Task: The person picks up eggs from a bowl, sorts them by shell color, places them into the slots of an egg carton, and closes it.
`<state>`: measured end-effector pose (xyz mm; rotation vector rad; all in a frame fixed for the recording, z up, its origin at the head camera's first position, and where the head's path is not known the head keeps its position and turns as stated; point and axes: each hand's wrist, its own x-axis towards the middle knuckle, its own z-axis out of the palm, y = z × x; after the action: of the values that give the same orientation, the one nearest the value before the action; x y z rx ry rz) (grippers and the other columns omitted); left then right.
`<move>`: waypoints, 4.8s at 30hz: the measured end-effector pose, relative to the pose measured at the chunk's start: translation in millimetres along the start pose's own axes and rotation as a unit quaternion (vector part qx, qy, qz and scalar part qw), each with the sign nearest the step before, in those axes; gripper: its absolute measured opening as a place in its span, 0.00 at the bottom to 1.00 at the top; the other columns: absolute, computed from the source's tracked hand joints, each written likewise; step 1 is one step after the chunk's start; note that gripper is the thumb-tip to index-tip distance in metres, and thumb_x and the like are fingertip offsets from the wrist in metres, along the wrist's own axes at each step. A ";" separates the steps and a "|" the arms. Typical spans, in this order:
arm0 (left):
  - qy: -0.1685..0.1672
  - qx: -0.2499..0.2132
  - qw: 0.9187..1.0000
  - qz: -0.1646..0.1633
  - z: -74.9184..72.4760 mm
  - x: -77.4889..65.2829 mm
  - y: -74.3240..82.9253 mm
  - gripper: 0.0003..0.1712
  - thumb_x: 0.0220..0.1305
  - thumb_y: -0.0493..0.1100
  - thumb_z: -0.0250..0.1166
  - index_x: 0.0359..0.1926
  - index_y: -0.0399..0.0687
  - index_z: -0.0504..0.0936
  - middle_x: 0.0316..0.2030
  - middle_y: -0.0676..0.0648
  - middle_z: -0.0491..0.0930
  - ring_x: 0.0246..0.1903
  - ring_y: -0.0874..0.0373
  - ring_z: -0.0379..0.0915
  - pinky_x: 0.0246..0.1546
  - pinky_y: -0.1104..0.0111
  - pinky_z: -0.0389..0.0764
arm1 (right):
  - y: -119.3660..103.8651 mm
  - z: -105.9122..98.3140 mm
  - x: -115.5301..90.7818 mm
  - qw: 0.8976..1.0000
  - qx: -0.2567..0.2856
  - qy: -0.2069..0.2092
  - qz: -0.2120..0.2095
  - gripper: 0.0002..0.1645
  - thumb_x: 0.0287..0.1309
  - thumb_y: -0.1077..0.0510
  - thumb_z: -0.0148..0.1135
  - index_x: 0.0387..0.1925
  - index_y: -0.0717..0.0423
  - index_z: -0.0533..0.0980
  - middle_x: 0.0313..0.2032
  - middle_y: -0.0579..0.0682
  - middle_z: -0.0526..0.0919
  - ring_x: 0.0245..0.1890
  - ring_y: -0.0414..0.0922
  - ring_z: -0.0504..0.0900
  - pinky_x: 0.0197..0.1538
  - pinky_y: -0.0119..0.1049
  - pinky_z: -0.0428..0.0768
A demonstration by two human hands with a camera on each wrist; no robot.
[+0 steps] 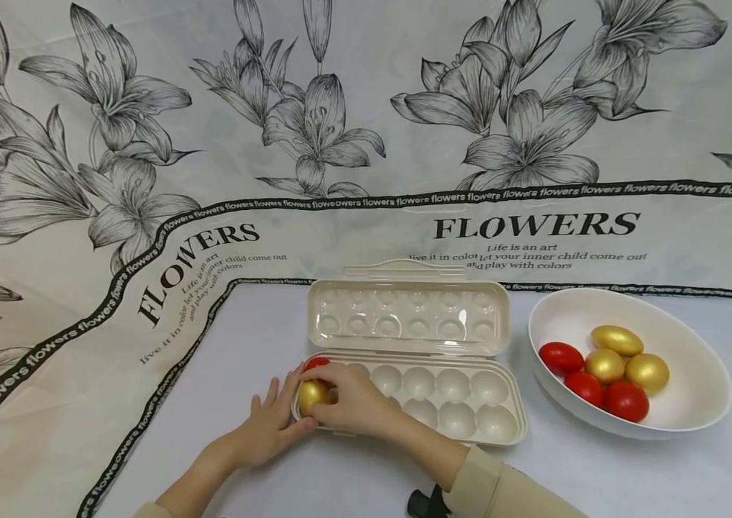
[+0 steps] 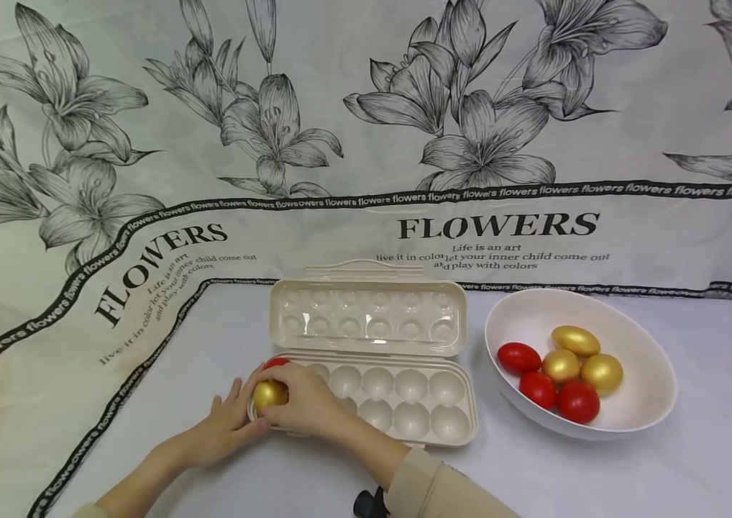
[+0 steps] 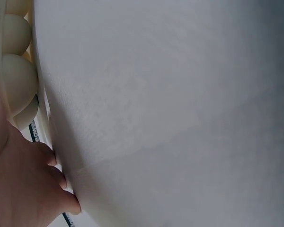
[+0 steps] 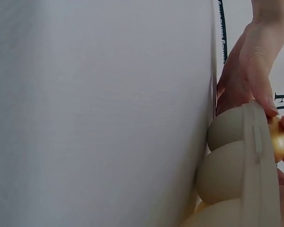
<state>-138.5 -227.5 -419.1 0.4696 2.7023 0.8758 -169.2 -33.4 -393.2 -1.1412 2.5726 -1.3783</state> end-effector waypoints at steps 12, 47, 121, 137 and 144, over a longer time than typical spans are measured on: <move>0.000 0.000 1.000 0.001 -0.7 0.9 2.2 0.47 0.66 0.62 0.51 0.74 0.53 0.34 0.70 0.34 0.42 0.66 0.30 0.25 0.53 0.30 0.29 | 0.5 2.2 1.2 0.999 -0.034 -0.006 -0.010 0.15 0.43 0.67 0.69 0.38 0.57 0.83 0.37 0.46 0.85 0.36 0.36 0.77 0.41 0.28 0.71; 0.006 -0.007 1.000 -0.003 -0.5 -1.2 3.2 0.49 0.64 0.62 0.53 0.74 0.51 0.37 0.70 0.32 0.43 0.66 0.28 0.27 0.53 0.30 0.29 | -14.6 -82.8 -32.6 0.982 0.153 -0.051 0.095 0.17 0.55 0.62 0.63 0.48 0.57 0.78 0.46 0.50 0.81 0.47 0.52 0.78 0.52 0.46 0.74; -0.004 -0.006 1.000 -0.007 0.7 -1.0 0.8 0.50 0.65 0.62 0.52 0.73 0.52 0.32 0.71 0.35 0.38 0.66 0.31 0.23 0.53 0.30 0.28 | 77.6 -319.5 -120.6 0.965 0.047 0.125 0.227 0.17 0.62 0.63 0.57 0.41 0.32 0.74 0.36 0.31 0.79 0.36 0.31 0.79 0.35 0.27 0.80; -0.003 -0.005 1.000 -0.011 1.6 -2.0 0.9 0.49 0.65 0.62 0.52 0.73 0.53 0.33 0.71 0.36 0.40 0.67 0.32 0.24 0.53 0.30 0.28 | 119.4 -324.4 -136.5 0.936 -0.026 0.058 0.346 0.34 0.62 0.53 0.58 0.59 0.73 0.62 0.46 0.63 0.78 0.40 0.43 0.78 0.44 0.47 0.79; -0.007 -0.003 1.000 -0.011 1.3 -0.1 0.0 0.49 0.65 0.62 0.51 0.73 0.53 0.32 0.71 0.35 0.38 0.67 0.32 0.23 0.53 0.30 0.27 | 126.8 -324.9 -142.9 0.924 -0.067 -0.002 0.377 0.35 0.60 0.52 0.59 0.58 0.76 0.63 0.50 0.70 0.74 0.41 0.49 0.77 0.44 0.45 0.78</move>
<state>-138.0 -226.9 -420.2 0.4429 2.6865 0.8730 -245.7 330.3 -330.9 -0.0794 2.6625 -1.0057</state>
